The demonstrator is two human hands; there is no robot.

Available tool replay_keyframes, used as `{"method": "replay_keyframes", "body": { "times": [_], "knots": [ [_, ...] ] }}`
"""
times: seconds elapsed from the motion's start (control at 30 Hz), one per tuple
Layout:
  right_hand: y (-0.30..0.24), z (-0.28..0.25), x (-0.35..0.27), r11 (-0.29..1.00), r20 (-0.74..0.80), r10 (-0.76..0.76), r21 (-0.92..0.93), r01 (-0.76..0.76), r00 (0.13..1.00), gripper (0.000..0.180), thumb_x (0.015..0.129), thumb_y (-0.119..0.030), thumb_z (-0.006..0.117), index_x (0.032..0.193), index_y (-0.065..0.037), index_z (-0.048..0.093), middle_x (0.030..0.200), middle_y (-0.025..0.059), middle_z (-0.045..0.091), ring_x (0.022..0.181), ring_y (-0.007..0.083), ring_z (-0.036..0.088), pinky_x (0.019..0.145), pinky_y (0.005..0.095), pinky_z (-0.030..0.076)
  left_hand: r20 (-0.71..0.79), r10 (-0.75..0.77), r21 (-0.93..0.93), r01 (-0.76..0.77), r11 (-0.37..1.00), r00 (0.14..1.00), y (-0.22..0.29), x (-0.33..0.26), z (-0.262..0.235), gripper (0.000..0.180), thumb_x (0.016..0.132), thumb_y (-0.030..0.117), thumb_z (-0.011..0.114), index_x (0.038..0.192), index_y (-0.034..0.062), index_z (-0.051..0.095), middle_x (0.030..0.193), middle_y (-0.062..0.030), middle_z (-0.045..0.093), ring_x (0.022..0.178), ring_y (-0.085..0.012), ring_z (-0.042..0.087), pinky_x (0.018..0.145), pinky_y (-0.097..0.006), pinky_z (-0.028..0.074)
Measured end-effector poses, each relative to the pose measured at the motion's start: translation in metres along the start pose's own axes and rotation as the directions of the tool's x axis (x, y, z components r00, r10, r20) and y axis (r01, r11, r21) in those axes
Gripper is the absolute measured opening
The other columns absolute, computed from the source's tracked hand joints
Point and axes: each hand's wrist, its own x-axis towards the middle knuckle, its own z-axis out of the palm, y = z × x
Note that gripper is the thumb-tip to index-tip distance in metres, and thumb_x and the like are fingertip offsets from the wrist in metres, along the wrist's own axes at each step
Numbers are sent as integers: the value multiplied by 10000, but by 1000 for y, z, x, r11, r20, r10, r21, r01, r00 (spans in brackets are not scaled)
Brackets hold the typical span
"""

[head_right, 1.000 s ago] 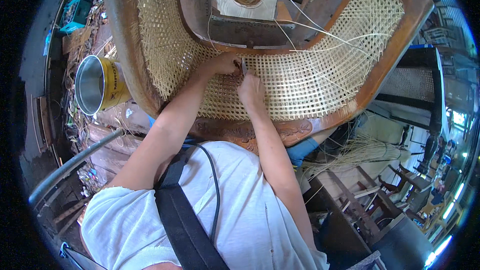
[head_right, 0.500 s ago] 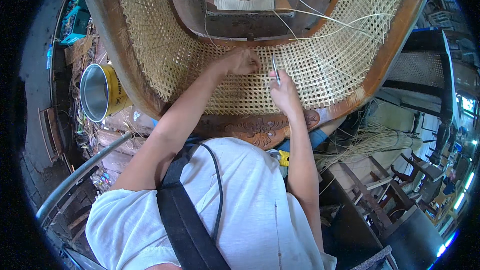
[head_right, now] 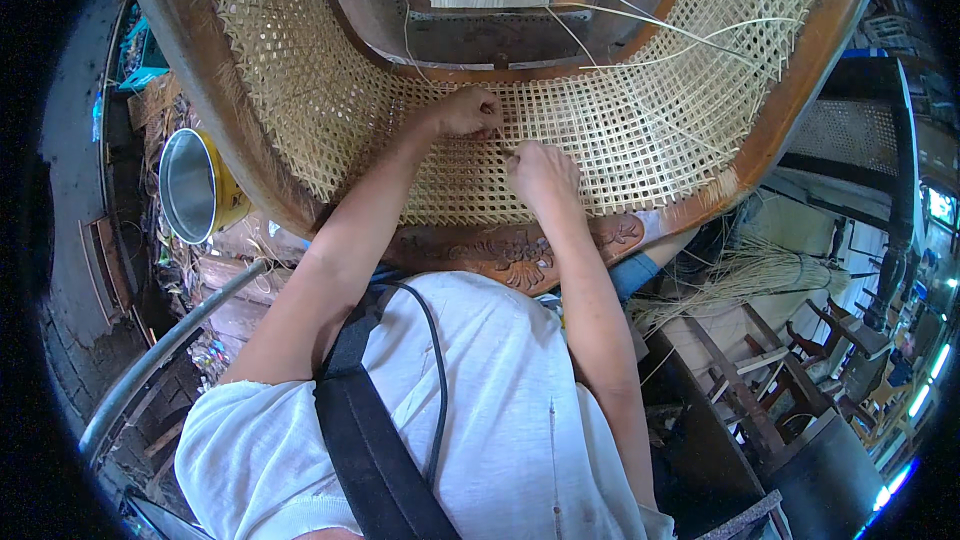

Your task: Repairing a rattan chair seat by weaving and cutting new rattan strands.

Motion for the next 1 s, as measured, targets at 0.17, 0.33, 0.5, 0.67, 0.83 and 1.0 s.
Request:
{"method": "replay_keyframes", "body": {
  "times": [0.17,0.33,0.5,0.67,0.83,1.0],
  "knots": [
    [1,15,13,994,-99,-94,-60,88,991,201,863,-158,594,965,-13,690,915,226,690,902,374,675,833,484,509,36,11,-129,-6,992,999,-4,-1,-3,205,908,197,634,854,2,606,769,-88,678,665,-141,632,622,-313,512],
    [-13,26,9,998,-95,-51,-51,46,994,201,863,-180,584,854,-15,698,892,238,681,863,401,662,811,496,505,46,48,-61,-46,997,998,1,-3,-5,192,936,183,588,886,-1,566,787,-103,679,703,-160,657,638,-322,532],
    [-10,37,7,998,-164,-68,-8,68,984,212,869,-177,572,844,1,685,859,246,677,853,400,663,808,498,503,28,-22,-163,26,986,999,1,-4,-5,205,945,189,573,899,-9,543,808,-119,683,724,-175,670,648,-323,539],
    [-10,33,7,999,-175,-50,3,51,983,207,868,-177,575,838,-4,686,844,242,677,858,403,660,819,505,495,3,12,-158,-11,987,1000,-5,1,-1,192,935,173,574,886,-12,552,807,-119,683,716,-178,668,652,-326,535],
    [-8,32,14,999,-141,-45,-27,41,989,212,869,-196,588,897,-15,695,917,239,681,921,389,654,852,495,487,80,55,175,-68,982,995,-9,16,-11,158,894,149,604,851,-3,610,827,-98,692,744,-172,661,687,-339,528],
    [-6,10,11,1000,-21,9,-25,-9,1000,242,872,-217,603,949,-9,700,998,245,675,983,379,643,896,471,473,148,192,258,-226,939,970,4,10,-4,164,787,169,686,900,54,714,855,-111,709,788,-224,669,752,-360,517]
  ]
}}
